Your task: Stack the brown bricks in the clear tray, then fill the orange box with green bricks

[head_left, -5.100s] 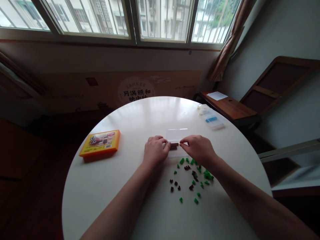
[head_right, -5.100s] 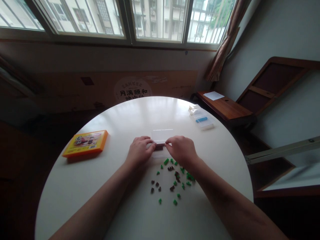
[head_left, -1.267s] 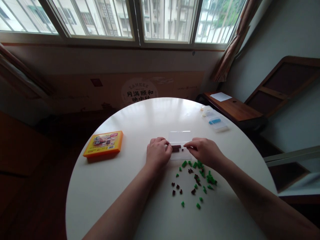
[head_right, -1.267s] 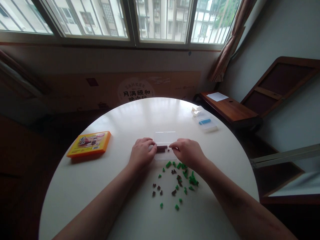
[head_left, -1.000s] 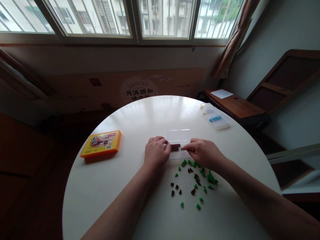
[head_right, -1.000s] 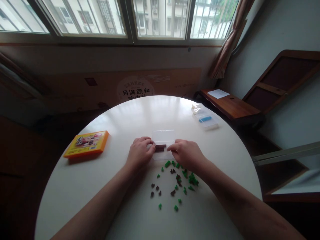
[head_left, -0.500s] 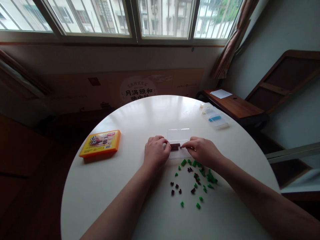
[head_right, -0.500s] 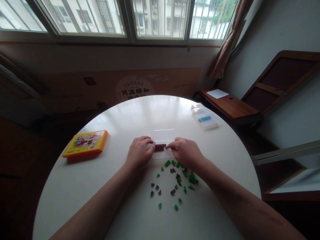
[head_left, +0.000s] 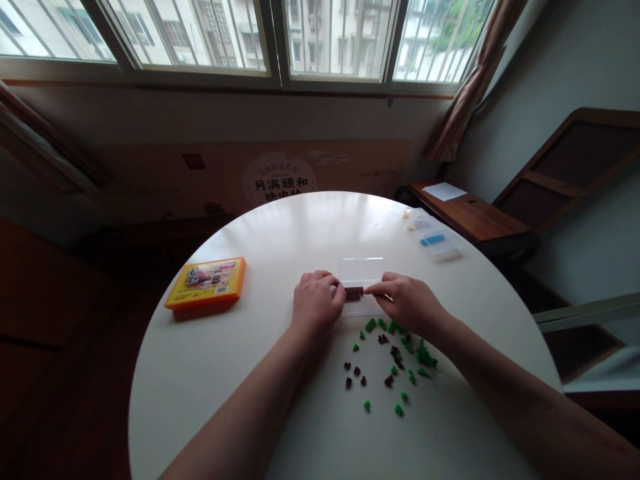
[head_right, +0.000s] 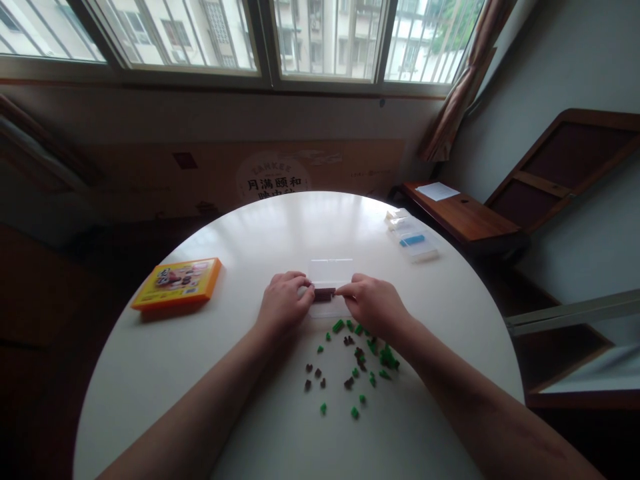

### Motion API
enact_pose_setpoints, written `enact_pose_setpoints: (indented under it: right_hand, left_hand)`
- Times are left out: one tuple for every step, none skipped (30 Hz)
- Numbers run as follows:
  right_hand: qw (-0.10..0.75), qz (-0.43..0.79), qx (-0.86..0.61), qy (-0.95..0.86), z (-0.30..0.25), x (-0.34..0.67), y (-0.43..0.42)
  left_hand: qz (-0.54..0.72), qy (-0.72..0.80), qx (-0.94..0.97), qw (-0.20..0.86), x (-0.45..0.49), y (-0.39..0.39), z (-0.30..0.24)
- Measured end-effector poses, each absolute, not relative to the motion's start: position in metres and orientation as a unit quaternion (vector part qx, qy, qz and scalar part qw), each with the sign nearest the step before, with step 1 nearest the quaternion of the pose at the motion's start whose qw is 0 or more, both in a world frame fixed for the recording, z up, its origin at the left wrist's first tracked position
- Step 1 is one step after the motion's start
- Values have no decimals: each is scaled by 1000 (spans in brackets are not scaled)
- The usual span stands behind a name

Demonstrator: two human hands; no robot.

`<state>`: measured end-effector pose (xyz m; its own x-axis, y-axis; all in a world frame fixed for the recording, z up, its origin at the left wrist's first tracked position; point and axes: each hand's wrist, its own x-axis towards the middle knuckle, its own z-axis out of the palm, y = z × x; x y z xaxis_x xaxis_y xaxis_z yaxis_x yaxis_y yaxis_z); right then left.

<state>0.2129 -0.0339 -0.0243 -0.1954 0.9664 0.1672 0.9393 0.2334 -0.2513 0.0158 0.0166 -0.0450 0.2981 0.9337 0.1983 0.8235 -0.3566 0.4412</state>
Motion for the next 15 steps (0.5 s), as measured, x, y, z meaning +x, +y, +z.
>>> enact_pose_setpoints:
  right_hand:
    - [144, 47, -618, -771, -24, 213, -34]
    - [141, 49, -618, -772, -25, 213, -33]
    - [138, 51, -619, -772, -25, 213, -33]
    - [134, 53, -619, -772, -25, 212, -32]
    - [131, 55, -619, -773, -25, 212, -32]
    - [128, 56, -619, -773, -25, 211, -32]
    - [126, 57, -618, -774, -25, 211, -31]
    - [126, 57, -617, -774, -25, 210, -31]
    - [126, 58, -616, -775, -24, 210, -31]
    - [127, 59, -615, -776, -24, 210, -32]
    - [126, 60, -614, -777, -23, 209, -32]
    - [125, 61, -614, -777, -23, 209, -32]
    - [123, 61, -615, -776, -23, 209, -32]
    - [122, 61, -616, -776, -23, 209, -32]
    - [122, 61, -616, -776, -23, 209, -32]
  left_hand:
    - [214, 553, 795, 129, 16, 16, -45]
    - [213, 554, 794, 129, 16, 16, -44]
    - [213, 555, 793, 129, 16, 16, -44]
    - [214, 556, 793, 129, 16, 16, -44]
    - [214, 557, 792, 129, 16, 16, -43]
    - [214, 557, 792, 130, 16, 16, -43]
    - [214, 557, 792, 130, 16, 16, -43]
    - [215, 555, 793, 130, 16, 16, -43]
    - [215, 554, 794, 130, 16, 16, -44]
    - [216, 552, 794, 131, 16, 16, -44]
    - [217, 551, 795, 131, 16, 16, -44]
    - [218, 551, 795, 132, 16, 16, -44]
    - [218, 552, 794, 133, 16, 16, -44]
    - [218, 552, 794, 134, 16, 16, -44]
    - [218, 552, 793, 134, 16, 16, -44]
